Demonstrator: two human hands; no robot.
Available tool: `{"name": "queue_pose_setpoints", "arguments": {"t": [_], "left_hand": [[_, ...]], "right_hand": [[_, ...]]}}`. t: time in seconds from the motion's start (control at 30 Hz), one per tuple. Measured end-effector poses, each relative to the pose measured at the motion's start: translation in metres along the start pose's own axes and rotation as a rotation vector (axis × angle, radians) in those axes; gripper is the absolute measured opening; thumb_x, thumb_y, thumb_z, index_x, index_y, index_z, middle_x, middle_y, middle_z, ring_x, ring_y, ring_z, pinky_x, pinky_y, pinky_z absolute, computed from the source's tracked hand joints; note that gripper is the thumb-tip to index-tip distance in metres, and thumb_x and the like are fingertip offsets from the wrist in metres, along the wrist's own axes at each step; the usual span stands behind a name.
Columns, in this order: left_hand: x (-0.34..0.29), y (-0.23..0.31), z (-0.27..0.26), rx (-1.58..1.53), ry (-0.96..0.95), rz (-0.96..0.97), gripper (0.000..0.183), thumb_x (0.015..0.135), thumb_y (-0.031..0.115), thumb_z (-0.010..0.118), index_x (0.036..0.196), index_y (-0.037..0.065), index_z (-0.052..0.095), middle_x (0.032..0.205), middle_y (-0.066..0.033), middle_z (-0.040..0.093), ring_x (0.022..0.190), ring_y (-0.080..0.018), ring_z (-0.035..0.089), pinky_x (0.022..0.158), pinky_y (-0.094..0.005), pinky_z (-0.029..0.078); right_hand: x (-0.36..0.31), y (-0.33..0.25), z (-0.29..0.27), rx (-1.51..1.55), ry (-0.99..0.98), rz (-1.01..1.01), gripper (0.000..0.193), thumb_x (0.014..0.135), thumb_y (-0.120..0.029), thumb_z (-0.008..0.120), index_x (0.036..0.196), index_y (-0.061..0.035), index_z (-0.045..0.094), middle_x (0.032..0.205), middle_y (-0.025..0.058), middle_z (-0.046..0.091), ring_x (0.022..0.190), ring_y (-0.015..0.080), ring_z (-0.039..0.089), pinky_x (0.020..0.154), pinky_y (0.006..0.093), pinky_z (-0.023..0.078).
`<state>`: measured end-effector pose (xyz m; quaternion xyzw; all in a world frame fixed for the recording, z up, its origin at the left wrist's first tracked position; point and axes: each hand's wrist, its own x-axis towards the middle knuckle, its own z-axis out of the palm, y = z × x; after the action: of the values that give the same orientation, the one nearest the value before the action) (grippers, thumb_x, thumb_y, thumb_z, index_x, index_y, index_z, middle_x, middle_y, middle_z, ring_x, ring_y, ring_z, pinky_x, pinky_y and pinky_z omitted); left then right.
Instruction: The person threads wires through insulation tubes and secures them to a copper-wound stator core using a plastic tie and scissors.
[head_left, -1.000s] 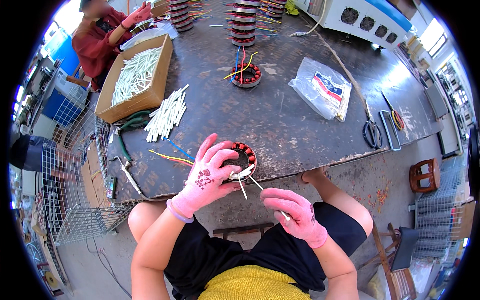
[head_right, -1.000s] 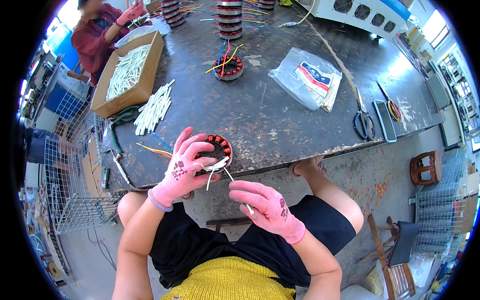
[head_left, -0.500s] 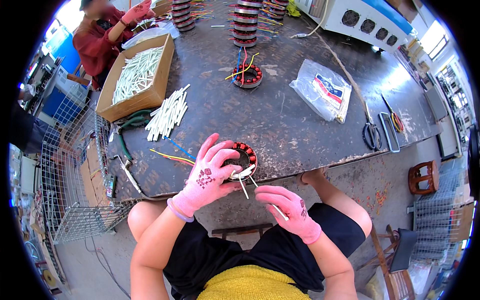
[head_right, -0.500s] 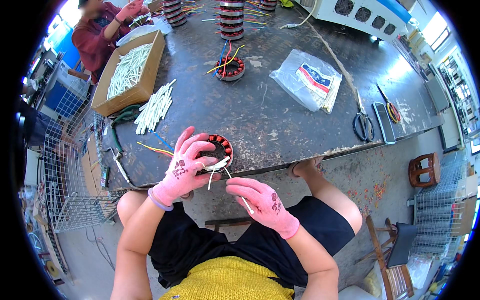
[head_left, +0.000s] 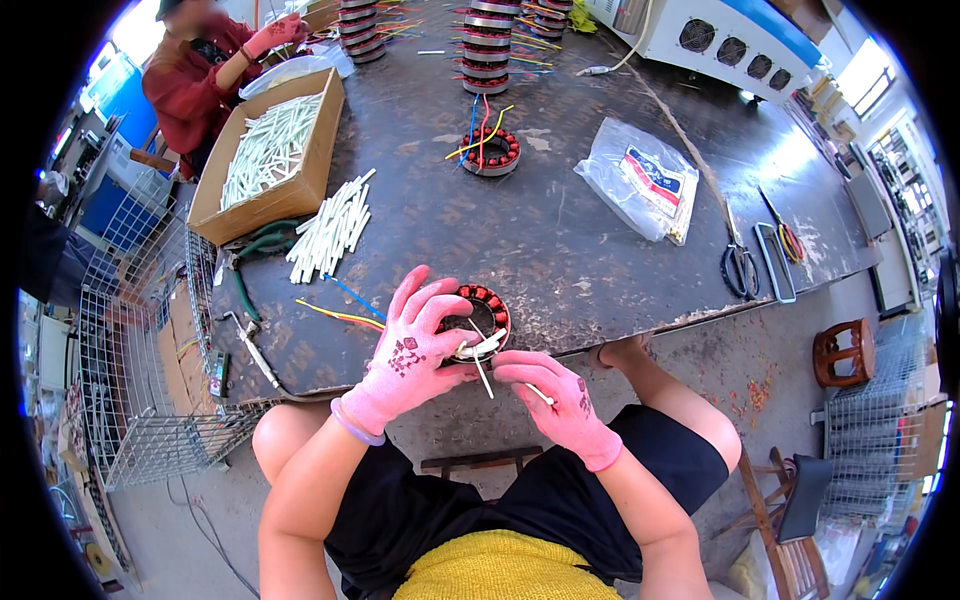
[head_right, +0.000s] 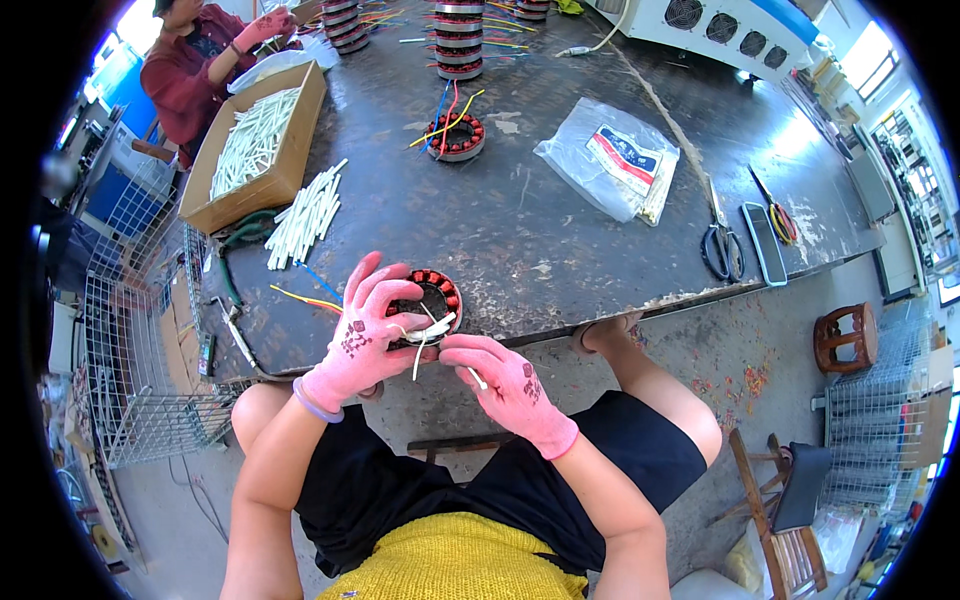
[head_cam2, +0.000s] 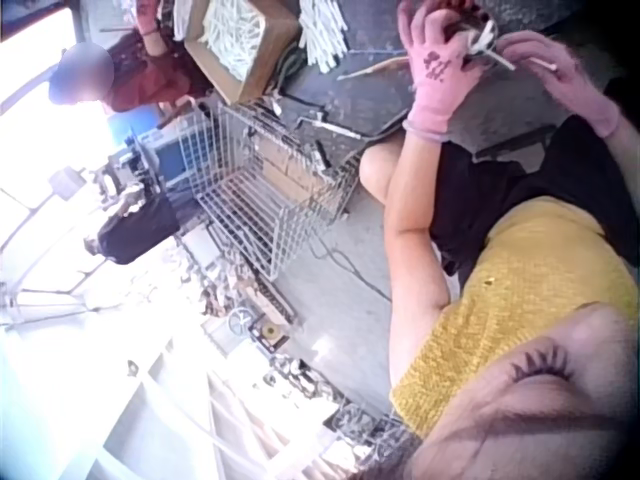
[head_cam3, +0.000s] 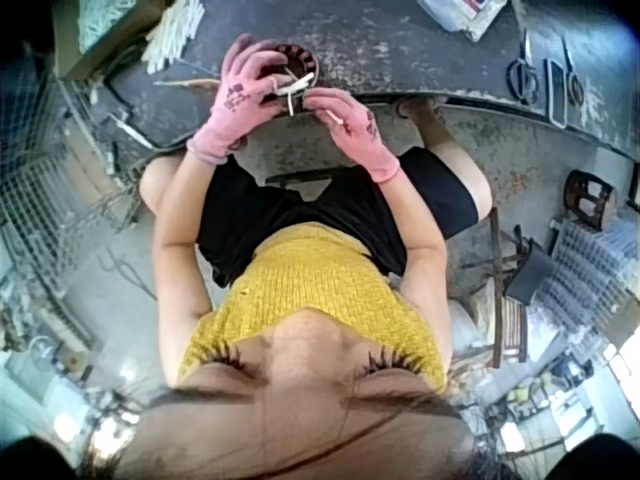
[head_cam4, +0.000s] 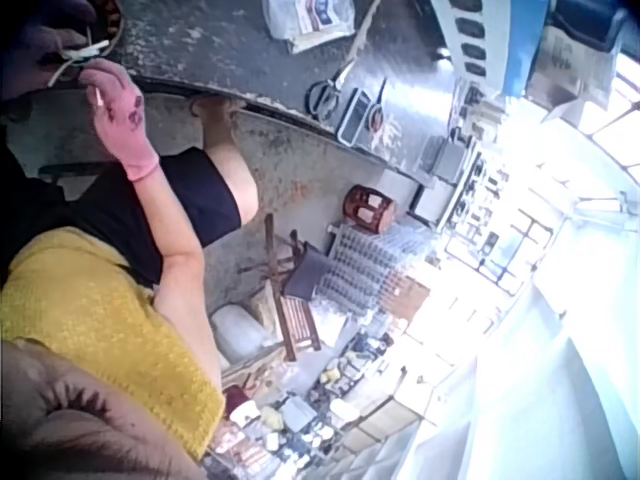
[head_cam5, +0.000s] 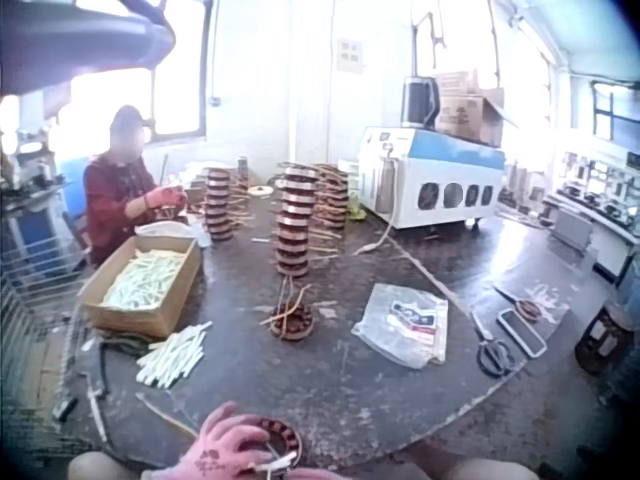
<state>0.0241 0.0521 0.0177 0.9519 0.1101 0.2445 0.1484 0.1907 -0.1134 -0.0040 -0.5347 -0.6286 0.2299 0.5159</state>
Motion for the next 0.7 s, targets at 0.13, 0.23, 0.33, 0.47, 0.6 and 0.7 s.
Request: {"name": "queue_pose_setpoints", "arguments": {"t": [0.13,0.23,0.33,0.47,0.6,0.7], "left_hand": [[-0.002,0.005,-0.002,0.006,0.001,-0.055,0.039,0.055,0.024,0.087,0.089,0.015,0.072,0.118,-0.0059,0.054,0.130,-0.0325,0.044,0.117,-0.0569,0.026],[-0.002,0.006,-0.001,0.014,0.010,-0.063,0.041,0.055,0.025,0.087,0.092,0.016,0.073,0.118,-0.0062,0.054,0.130,-0.0333,0.043,0.117,-0.0570,0.024],[-0.005,0.006,0.002,0.016,0.017,-0.093,0.045,0.054,0.026,0.088,0.095,0.017,0.073,0.118,-0.0059,0.053,0.130,-0.0333,0.043,0.118,-0.0569,0.023],[-0.003,0.007,0.003,0.012,0.040,-0.094,0.047,0.054,0.028,0.088,0.098,0.019,0.074,0.118,-0.0062,0.053,0.129,-0.0336,0.043,0.117,-0.0587,0.022],[-0.004,0.010,0.006,0.030,0.095,-0.102,0.046,0.055,0.030,0.089,0.098,0.022,0.074,0.117,-0.0065,0.052,0.126,-0.0341,0.044,0.116,-0.0605,0.022],[-0.007,0.010,0.007,0.061,0.111,-0.084,0.050,0.055,0.030,0.089,0.102,0.023,0.073,0.116,-0.0060,0.052,0.124,-0.0325,0.046,0.116,-0.0609,0.023]], "right_hand": [[0.005,0.001,0.007,0.005,0.057,0.030,0.030,0.087,0.005,0.061,0.114,-0.0066,0.067,0.109,0.0134,0.063,0.100,0.0274,0.065,0.087,0.0352,0.053],[0.009,0.001,0.011,-0.056,0.096,0.073,0.031,0.087,0.003,0.062,0.114,-0.0091,0.069,0.101,0.0111,0.061,0.094,0.0248,0.065,0.081,0.0333,0.053],[0.013,0.000,0.008,-0.061,0.047,0.179,0.026,0.091,-0.004,0.061,0.115,-0.0091,0.070,0.094,0.0098,0.061,0.085,0.0215,0.064,0.072,0.0304,0.051],[0.012,0.002,0.010,0.202,0.099,0.342,0.022,0.095,-0.009,0.060,0.115,-0.0060,0.069,0.087,0.0048,0.065,0.074,0.0127,0.063,0.067,0.0261,0.050],[0.012,-0.011,0.006,0.648,0.179,0.623,0.022,0.099,-0.017,0.059,0.115,-0.0047,0.067,0.083,-0.0008,0.065,0.072,0.0054,0.060,0.064,0.0224,0.048],[0.012,-0.012,0.003,0.704,0.152,0.653,0.025,0.100,-0.025,0.058,0.112,-0.0052,0.068,0.082,-0.0022,0.064,0.070,0.0041,0.057,0.061,0.0207,0.045]]}}
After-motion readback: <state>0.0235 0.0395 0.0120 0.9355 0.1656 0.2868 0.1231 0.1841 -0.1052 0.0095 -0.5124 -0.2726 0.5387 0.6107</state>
